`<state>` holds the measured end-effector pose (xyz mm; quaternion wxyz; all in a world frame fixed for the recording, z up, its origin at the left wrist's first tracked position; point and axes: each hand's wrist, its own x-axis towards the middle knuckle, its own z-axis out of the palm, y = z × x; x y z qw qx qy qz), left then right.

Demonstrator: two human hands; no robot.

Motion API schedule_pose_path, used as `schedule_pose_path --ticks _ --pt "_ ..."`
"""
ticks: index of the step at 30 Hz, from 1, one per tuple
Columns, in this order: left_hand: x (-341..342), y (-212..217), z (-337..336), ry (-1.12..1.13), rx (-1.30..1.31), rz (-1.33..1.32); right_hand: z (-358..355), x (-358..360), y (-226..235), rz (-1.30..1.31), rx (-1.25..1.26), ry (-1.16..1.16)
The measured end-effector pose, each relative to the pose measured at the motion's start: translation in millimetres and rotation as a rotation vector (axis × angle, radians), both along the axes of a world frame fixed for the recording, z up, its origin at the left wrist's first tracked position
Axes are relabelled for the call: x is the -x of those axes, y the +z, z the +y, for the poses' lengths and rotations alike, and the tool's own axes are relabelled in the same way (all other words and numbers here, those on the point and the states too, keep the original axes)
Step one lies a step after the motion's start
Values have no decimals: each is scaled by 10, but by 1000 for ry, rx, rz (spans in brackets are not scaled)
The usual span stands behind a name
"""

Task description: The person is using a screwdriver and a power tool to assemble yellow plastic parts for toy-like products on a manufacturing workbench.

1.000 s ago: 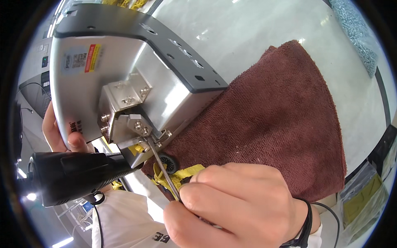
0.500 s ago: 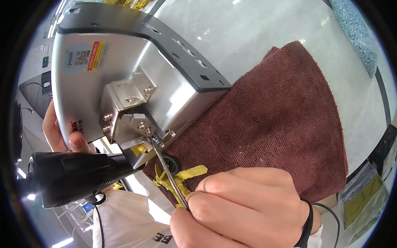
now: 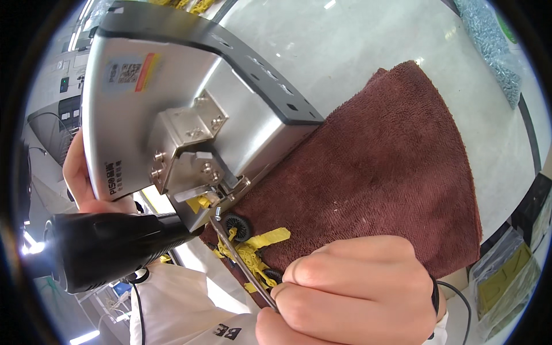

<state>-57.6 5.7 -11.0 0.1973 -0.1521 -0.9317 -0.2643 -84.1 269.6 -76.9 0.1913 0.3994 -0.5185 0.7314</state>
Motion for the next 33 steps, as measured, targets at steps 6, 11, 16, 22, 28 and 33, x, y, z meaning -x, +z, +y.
schedule_pose_path --ticks 6,11,16,22,28,33 --pt "-997 418 337 -216 -375 191 269 -465 246 -241 83 258" --pt "-870 -85 649 -410 -264 -228 153 -448 177 -440 393 551" --pt "-830 -140 669 -602 -348 -394 280 -401 234 -546 117 725" --pt "-820 -217 755 -445 -602 -390 97 -621 193 -679 479 487" --pt "-788 -226 674 -628 -565 -446 279 -312 210 -453 218 697" --pt "-962 318 240 -590 -353 -359 334 -318 203 -669 161 585"
